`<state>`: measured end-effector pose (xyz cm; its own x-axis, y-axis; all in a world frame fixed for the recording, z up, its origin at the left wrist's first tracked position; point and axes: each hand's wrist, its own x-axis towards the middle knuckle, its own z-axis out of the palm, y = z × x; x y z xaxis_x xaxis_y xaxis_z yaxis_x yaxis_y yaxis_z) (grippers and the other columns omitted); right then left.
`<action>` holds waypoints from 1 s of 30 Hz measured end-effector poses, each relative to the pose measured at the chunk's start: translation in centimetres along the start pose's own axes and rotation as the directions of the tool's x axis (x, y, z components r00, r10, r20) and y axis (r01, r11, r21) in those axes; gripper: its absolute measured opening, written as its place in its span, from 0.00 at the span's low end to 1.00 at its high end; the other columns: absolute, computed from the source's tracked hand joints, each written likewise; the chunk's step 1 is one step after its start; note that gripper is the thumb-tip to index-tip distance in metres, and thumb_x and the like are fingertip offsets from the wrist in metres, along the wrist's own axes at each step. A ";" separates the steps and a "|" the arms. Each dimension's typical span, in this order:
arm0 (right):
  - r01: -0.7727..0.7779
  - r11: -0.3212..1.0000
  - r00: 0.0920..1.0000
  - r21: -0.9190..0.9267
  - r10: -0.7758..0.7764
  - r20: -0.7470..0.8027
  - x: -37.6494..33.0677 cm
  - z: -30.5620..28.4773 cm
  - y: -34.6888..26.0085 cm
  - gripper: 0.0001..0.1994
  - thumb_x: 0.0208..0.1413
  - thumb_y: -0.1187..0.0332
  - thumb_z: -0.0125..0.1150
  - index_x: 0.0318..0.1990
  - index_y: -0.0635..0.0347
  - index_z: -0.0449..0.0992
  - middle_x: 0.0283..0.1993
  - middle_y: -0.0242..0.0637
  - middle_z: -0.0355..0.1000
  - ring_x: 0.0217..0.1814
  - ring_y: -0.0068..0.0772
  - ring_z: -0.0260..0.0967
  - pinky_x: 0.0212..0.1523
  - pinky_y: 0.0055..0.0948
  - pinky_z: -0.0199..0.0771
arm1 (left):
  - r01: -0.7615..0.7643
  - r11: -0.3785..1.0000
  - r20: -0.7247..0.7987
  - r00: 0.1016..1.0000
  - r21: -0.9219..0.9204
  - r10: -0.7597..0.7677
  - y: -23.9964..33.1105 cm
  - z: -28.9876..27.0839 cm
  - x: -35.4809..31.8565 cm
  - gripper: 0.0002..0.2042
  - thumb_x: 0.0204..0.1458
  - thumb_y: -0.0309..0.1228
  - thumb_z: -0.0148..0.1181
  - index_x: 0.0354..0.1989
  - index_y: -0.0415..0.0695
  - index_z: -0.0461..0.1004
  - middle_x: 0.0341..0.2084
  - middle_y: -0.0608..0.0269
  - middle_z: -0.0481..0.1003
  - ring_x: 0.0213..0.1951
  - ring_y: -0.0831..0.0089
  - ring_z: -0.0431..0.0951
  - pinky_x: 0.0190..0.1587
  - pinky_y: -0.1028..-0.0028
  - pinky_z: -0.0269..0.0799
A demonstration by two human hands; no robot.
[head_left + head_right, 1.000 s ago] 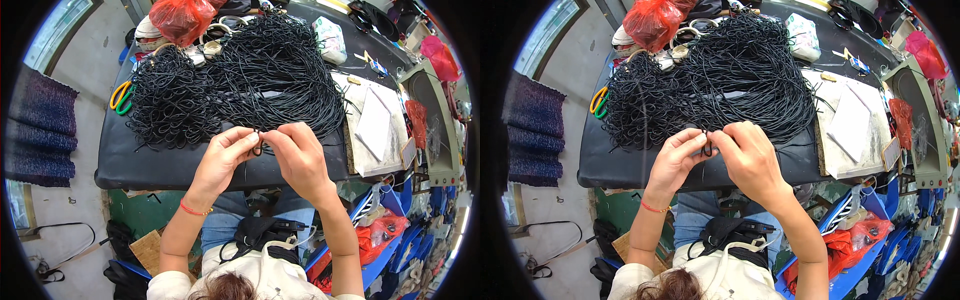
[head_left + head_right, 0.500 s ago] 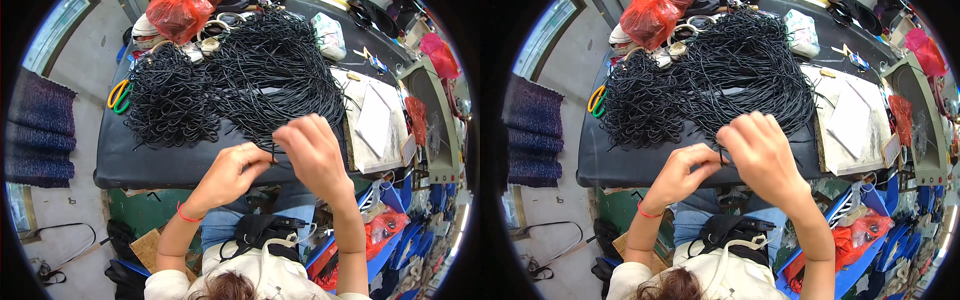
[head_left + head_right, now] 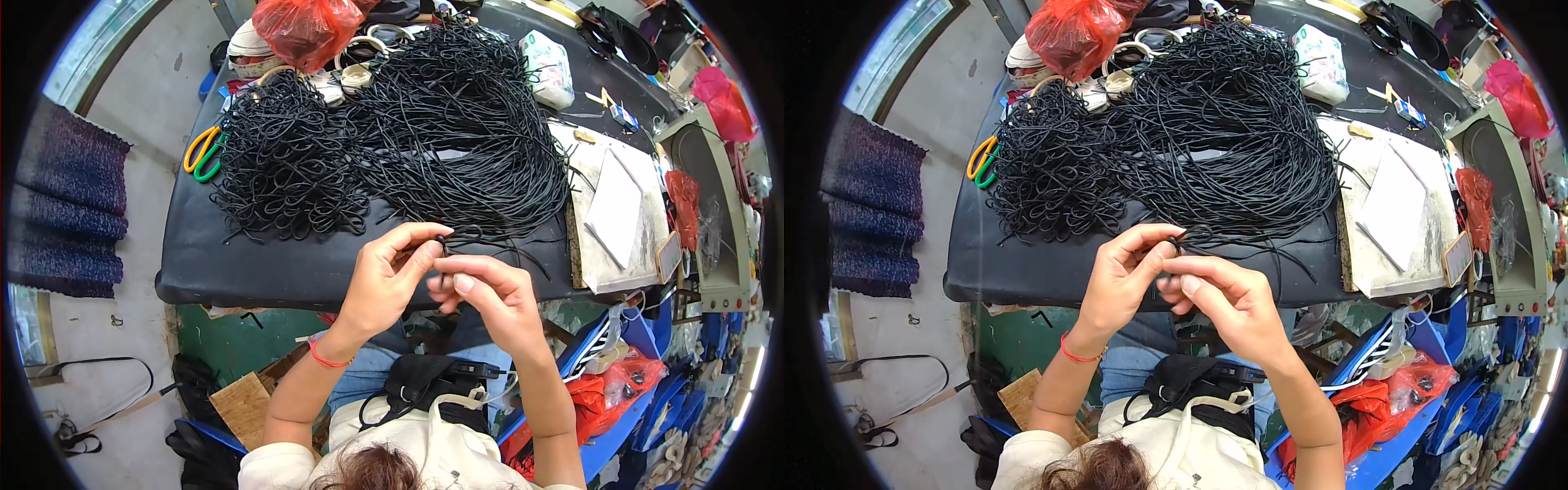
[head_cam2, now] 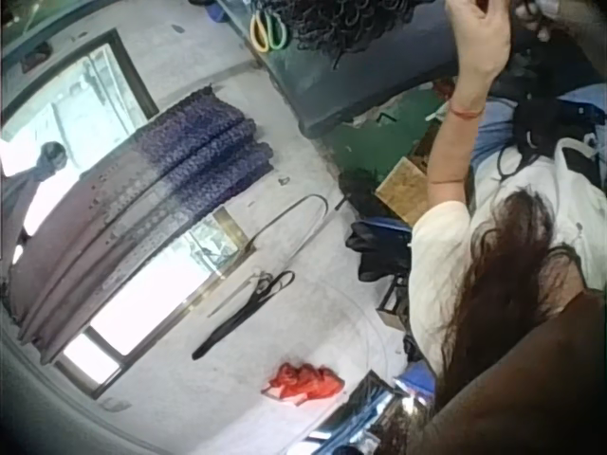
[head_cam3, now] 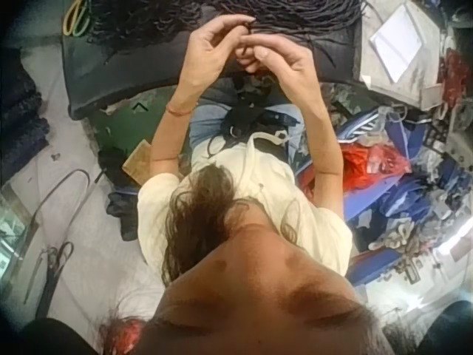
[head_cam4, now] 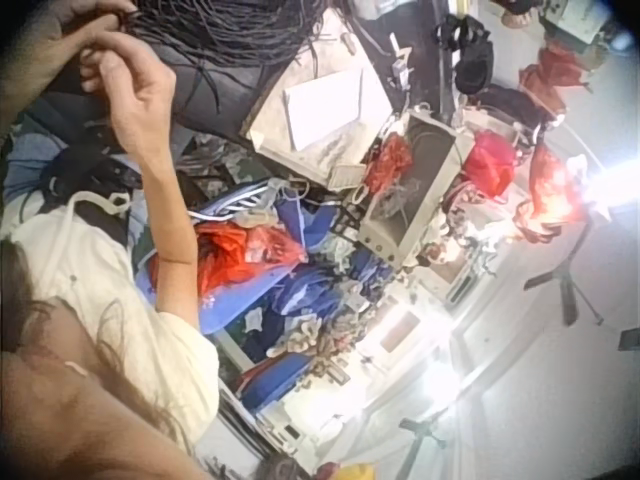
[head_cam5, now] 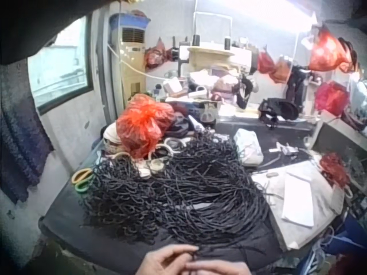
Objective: The person ties black cords into knots by hand, working through a large pile on a table. They pick up individual cords, form loops, and tighten them into knots, placing the finished items into a blue bin. The person also moves a red plastic bag and organizes the workspace during the process.
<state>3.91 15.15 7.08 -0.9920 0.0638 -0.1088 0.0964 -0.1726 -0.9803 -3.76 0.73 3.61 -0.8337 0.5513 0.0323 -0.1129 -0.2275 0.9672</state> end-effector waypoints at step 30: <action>0.083 0.995 0.969 -0.059 -0.094 -0.230 1.4 -0.1 3.6 0.07 0.53 0.69 0.58 0.30 0.64 0.72 0.28 0.30 0.67 0.29 0.16 0.61 0.29 0.19 0.62 | 0.170 0.953 -0.011 0.985 0.251 -0.173 1.6 1.4 -2.4 0.10 0.48 0.17 0.56 0.41 0.32 0.70 0.33 0.62 0.74 0.35 0.81 0.73 0.36 0.82 0.70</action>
<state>2.84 14.69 3.42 -0.9511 0.3045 -0.0508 0.0183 -0.1089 -0.9939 -1.18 0.14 5.38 -0.8074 0.5736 -0.1381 -0.1138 0.0784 0.9904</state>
